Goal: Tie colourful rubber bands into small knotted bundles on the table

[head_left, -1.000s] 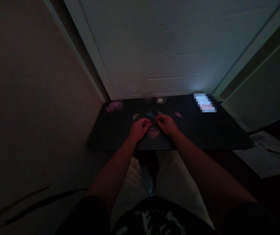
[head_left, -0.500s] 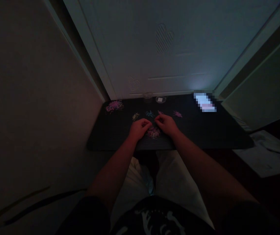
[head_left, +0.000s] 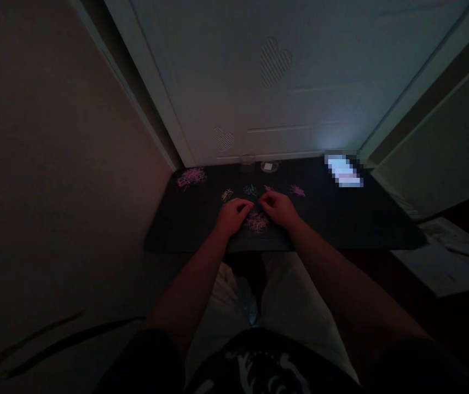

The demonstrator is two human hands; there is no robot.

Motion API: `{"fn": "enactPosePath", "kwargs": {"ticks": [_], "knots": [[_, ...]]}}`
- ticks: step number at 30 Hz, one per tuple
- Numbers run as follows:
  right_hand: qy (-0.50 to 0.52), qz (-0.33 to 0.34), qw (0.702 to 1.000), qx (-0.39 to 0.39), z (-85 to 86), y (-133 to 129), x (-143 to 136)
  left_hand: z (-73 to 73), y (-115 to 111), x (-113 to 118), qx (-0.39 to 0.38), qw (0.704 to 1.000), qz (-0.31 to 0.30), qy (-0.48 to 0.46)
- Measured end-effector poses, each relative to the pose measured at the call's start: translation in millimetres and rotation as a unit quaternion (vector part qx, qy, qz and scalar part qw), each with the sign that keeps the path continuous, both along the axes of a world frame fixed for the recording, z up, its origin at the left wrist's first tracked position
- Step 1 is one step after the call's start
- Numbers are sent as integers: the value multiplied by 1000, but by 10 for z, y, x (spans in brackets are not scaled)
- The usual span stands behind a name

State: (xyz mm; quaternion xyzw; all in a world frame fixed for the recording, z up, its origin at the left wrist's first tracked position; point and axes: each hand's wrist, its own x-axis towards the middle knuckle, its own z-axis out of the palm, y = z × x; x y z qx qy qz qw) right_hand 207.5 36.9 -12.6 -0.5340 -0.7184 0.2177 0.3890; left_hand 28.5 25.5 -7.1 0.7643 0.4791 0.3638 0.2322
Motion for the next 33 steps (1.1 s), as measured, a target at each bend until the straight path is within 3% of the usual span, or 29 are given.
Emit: {"fn": "enactPosePath", "kwargs": {"ticks": [8,33], "knots": [[18,3,1000,-8,-5,3,-3,-37,-3,24,-58,998,17,-32],[10,-2,1000,4,-33,17,9,-5,-19,26,-58,996,18,-59]]}}
